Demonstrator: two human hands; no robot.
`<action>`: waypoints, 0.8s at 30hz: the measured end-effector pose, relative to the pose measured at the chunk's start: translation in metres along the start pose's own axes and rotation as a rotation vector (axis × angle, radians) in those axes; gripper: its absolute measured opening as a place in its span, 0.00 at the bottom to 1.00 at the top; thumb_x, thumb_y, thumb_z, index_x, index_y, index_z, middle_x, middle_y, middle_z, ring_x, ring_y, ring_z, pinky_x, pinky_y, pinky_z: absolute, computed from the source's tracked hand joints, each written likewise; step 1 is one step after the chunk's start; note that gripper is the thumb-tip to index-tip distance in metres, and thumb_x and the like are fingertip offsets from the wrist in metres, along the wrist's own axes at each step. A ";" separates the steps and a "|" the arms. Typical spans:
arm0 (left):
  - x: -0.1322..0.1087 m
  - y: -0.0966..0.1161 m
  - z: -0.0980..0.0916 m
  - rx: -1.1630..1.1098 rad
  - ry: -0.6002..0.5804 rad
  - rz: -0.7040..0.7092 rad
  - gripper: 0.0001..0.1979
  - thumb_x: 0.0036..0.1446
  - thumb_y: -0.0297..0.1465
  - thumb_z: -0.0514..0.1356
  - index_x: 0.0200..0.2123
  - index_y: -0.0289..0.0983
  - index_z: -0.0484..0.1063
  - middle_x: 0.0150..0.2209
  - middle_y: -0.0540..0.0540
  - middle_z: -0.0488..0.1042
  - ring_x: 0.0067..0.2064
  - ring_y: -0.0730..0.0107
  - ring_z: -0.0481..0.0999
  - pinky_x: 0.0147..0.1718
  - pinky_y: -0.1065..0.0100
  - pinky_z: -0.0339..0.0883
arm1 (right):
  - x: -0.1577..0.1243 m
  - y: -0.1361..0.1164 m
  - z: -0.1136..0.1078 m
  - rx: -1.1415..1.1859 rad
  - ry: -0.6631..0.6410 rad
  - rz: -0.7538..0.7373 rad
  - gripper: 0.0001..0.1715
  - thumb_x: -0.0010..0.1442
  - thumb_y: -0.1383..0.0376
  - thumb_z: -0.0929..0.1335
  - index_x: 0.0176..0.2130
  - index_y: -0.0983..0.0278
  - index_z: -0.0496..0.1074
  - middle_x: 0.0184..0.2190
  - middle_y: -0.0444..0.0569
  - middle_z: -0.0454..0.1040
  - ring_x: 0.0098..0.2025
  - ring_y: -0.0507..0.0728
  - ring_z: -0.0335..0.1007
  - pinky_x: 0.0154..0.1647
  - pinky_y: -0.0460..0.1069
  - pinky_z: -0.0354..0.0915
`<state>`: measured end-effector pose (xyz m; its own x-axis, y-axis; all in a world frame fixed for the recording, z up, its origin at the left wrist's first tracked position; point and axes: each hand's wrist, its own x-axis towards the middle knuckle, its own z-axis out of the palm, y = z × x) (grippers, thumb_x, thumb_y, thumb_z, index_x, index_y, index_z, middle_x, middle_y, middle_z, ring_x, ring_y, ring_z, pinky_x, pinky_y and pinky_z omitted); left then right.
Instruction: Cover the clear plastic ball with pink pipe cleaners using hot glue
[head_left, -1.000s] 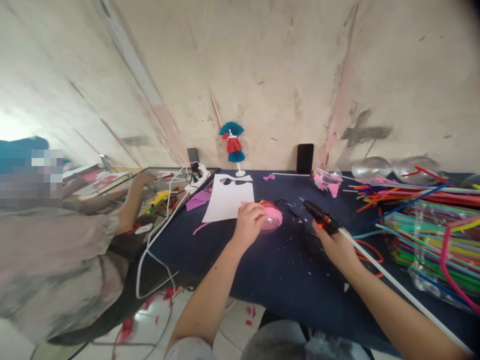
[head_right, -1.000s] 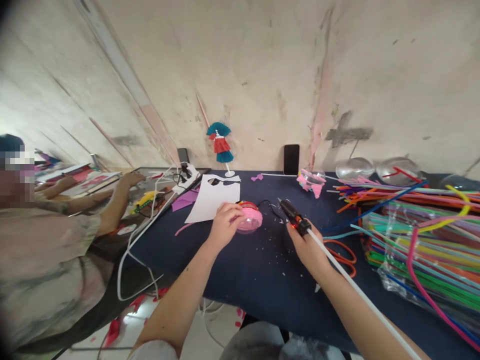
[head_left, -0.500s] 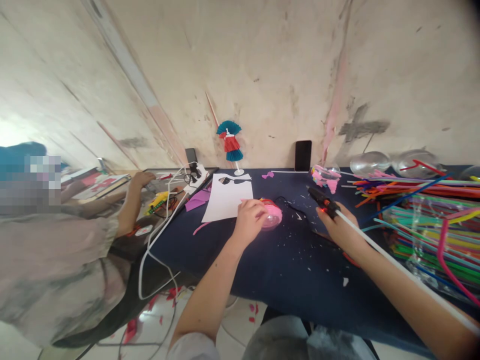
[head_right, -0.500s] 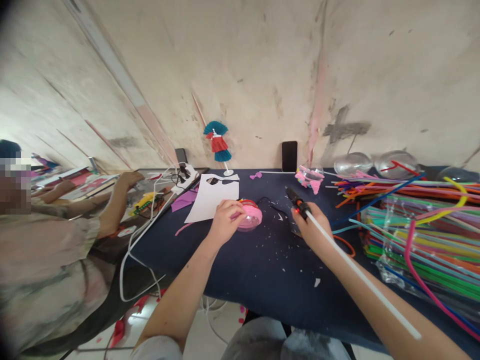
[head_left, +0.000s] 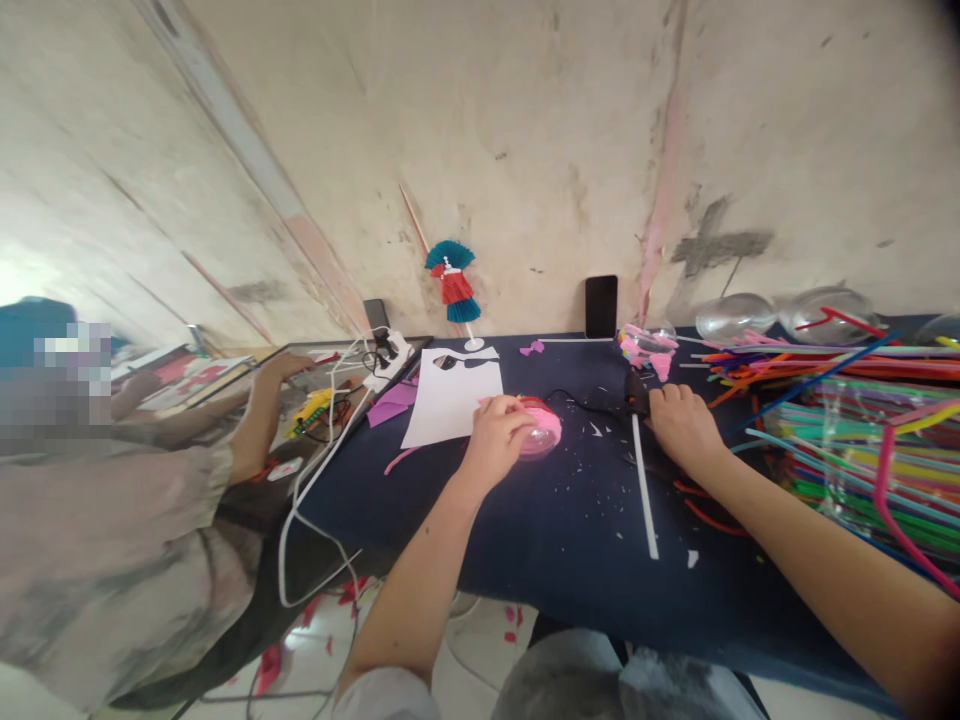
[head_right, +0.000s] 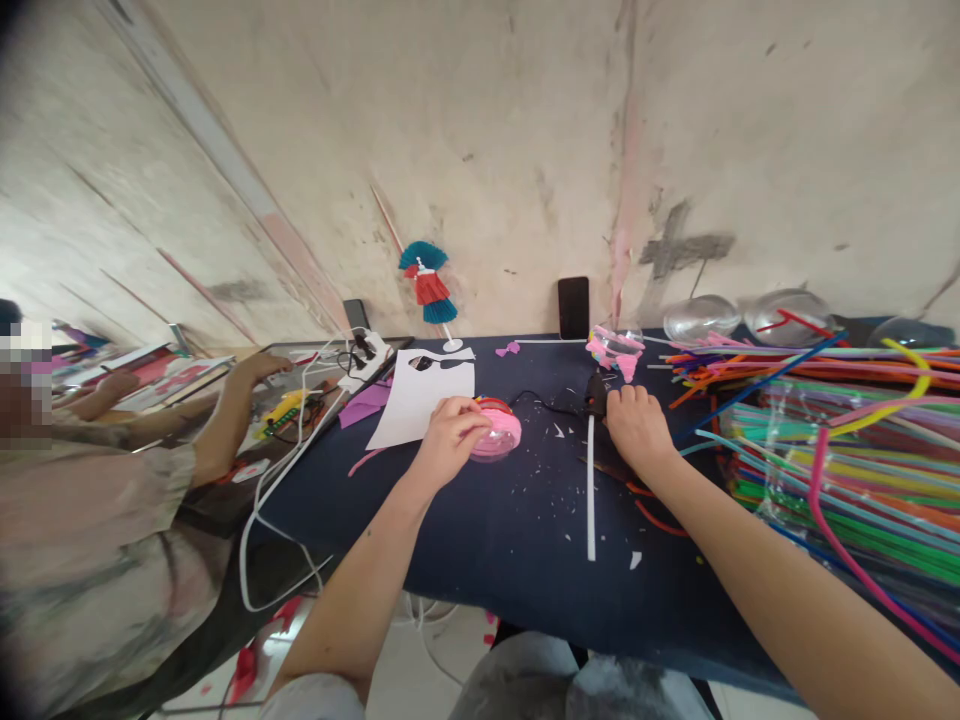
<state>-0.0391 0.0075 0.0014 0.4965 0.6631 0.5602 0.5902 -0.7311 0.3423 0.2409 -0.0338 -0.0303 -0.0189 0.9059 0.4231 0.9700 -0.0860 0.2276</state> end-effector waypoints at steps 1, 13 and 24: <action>0.000 0.000 0.000 0.003 -0.004 0.001 0.06 0.55 0.26 0.59 0.30 0.41 0.76 0.37 0.47 0.70 0.43 0.64 0.68 0.48 0.55 0.62 | 0.002 0.001 0.002 -0.005 -0.001 -0.007 0.09 0.56 0.68 0.63 0.35 0.72 0.69 0.33 0.63 0.69 0.37 0.65 0.64 0.33 0.53 0.55; 0.002 0.003 -0.002 0.058 -0.058 0.006 0.08 0.56 0.25 0.58 0.30 0.42 0.77 0.37 0.47 0.71 0.42 0.62 0.66 0.45 0.55 0.61 | 0.014 0.025 0.034 0.119 -0.248 -0.071 0.19 0.54 0.59 0.65 0.42 0.70 0.70 0.38 0.60 0.73 0.41 0.64 0.67 0.39 0.53 0.58; 0.005 0.007 0.002 0.048 -0.046 0.025 0.09 0.57 0.26 0.58 0.29 0.41 0.77 0.37 0.46 0.69 0.43 0.63 0.67 0.47 0.55 0.60 | -0.005 -0.032 -0.029 0.680 0.258 -0.351 0.14 0.59 0.70 0.61 0.41 0.65 0.73 0.36 0.53 0.76 0.39 0.58 0.69 0.40 0.53 0.63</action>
<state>-0.0316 0.0059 0.0054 0.5398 0.6522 0.5322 0.6063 -0.7398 0.2916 0.2032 -0.0472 -0.0140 -0.3244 0.7016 0.6345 0.8306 0.5322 -0.1637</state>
